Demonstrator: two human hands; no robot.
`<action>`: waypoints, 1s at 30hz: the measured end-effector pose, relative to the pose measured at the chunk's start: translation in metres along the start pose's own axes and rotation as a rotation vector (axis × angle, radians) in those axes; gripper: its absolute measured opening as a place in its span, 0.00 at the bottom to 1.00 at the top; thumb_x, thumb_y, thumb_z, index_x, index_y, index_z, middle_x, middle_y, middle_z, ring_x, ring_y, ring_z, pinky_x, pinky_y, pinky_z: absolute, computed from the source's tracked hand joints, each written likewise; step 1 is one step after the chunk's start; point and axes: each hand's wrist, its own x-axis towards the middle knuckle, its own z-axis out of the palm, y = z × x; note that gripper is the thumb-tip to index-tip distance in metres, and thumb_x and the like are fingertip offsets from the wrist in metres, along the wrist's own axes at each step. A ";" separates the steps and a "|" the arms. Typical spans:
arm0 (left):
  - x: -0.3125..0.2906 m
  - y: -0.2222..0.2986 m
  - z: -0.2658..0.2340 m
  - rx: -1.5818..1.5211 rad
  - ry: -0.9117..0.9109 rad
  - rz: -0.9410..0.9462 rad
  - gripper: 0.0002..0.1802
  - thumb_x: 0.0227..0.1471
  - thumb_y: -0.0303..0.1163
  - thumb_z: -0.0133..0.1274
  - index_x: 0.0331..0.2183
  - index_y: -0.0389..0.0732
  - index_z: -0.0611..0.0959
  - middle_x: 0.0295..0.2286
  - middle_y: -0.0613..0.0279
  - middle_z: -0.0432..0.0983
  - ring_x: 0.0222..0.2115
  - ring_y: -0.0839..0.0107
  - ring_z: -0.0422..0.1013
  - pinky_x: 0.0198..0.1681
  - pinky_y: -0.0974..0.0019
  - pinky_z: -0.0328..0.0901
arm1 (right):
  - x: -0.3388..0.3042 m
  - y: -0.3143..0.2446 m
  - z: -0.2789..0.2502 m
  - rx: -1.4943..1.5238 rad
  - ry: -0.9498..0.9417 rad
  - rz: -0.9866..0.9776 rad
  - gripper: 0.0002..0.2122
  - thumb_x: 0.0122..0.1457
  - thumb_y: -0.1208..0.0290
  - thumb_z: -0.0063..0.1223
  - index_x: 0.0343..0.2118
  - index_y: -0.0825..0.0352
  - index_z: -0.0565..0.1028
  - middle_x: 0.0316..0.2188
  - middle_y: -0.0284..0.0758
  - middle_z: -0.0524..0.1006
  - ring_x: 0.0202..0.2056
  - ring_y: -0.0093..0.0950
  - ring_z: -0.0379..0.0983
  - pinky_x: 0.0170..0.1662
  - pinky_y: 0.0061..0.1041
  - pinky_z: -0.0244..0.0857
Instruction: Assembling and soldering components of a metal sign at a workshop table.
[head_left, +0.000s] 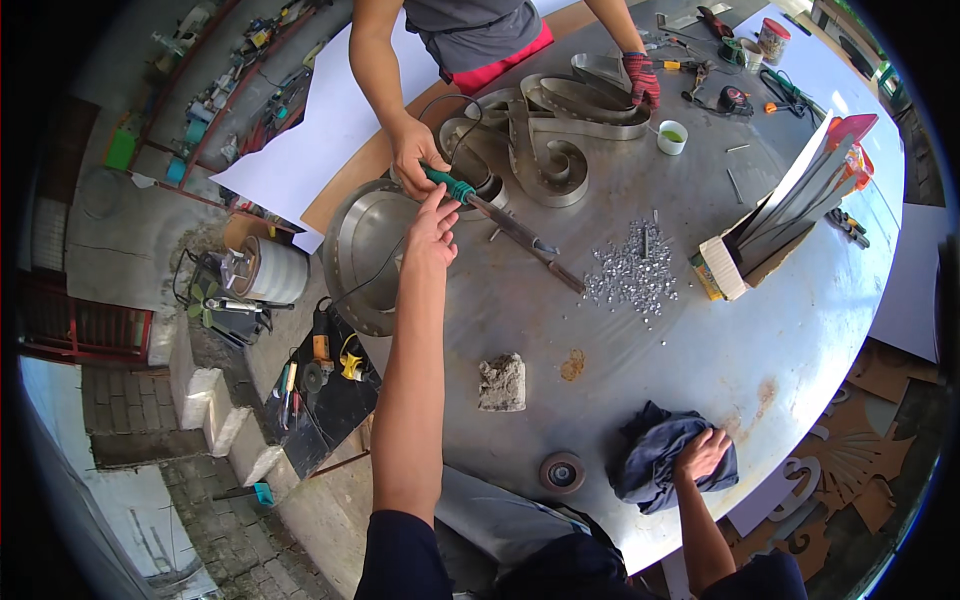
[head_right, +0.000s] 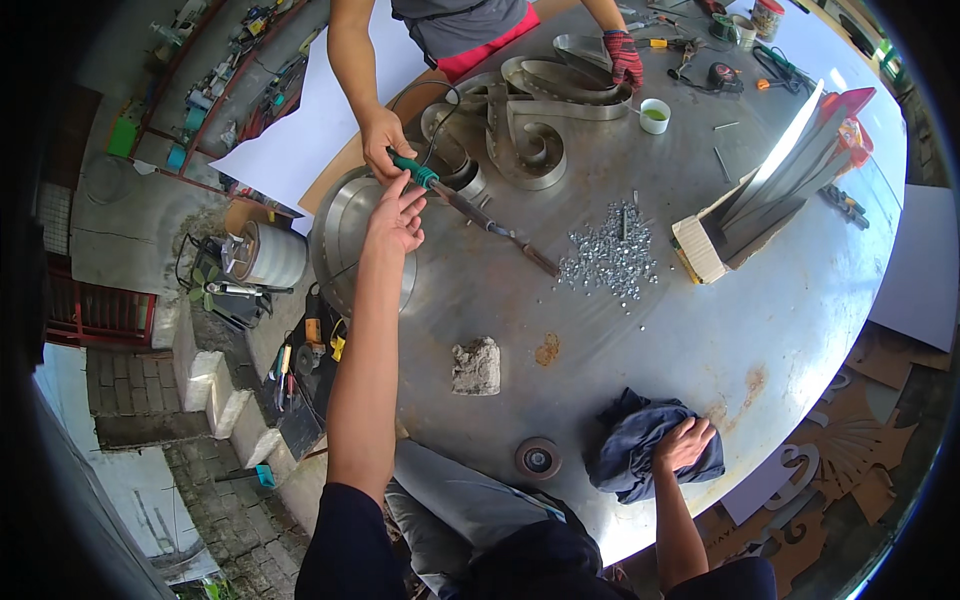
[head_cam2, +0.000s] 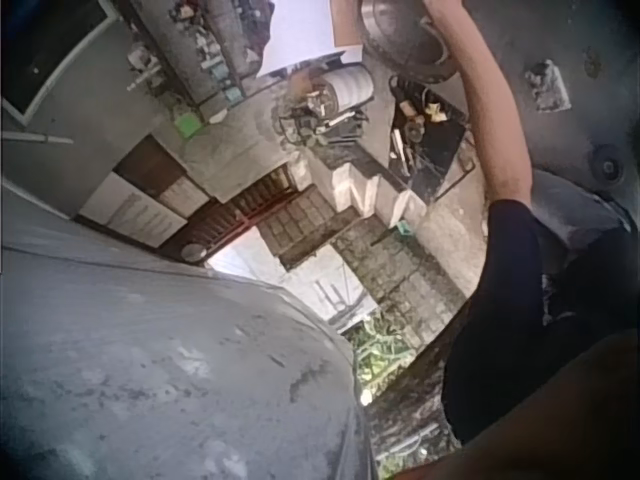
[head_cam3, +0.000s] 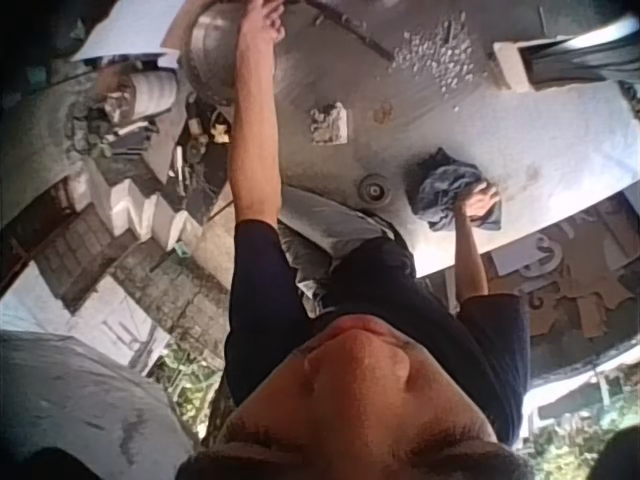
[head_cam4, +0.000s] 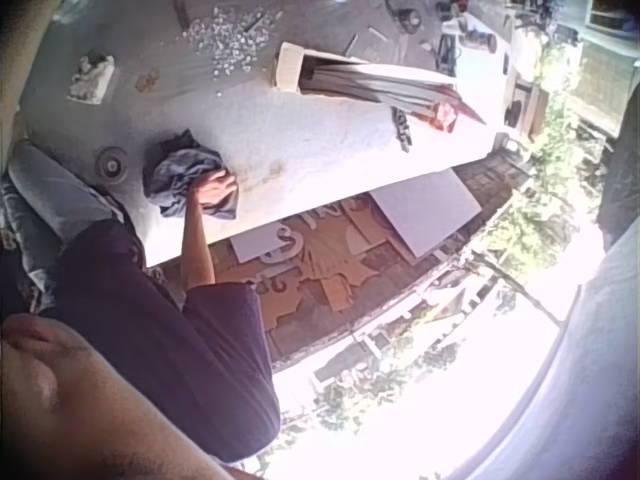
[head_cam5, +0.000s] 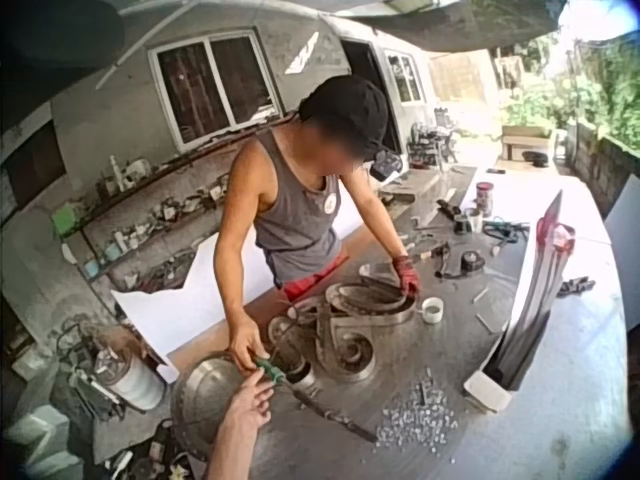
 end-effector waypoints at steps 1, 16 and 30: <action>0.000 0.000 0.000 -0.016 0.002 -0.042 0.26 0.33 0.60 0.61 0.31 0.51 0.81 0.34 0.76 0.67 0.31 0.76 0.51 0.37 0.67 0.48 | -0.001 -0.001 0.000 -0.003 -0.002 0.001 0.12 0.58 0.64 0.36 0.31 0.68 0.67 0.32 0.44 0.65 0.33 0.44 0.66 0.34 0.40 0.60; 0.027 -0.004 0.005 0.030 -0.020 -0.005 0.28 0.29 0.57 0.65 0.33 0.54 0.78 0.34 0.80 0.66 0.32 0.76 0.52 0.37 0.69 0.49 | -0.002 -0.003 -0.001 -0.003 -0.011 -0.024 0.12 0.58 0.64 0.35 0.30 0.68 0.67 0.31 0.46 0.64 0.31 0.44 0.66 0.33 0.41 0.60; 0.010 -0.030 -0.009 0.277 -0.034 0.251 0.09 0.41 0.37 0.63 0.27 0.51 0.80 0.30 0.76 0.74 0.34 0.82 0.66 0.37 0.70 0.54 | 0.000 0.005 0.004 -0.048 -0.035 0.008 0.15 0.59 0.59 0.32 0.32 0.67 0.68 0.35 0.46 0.67 0.33 0.47 0.67 0.34 0.44 0.59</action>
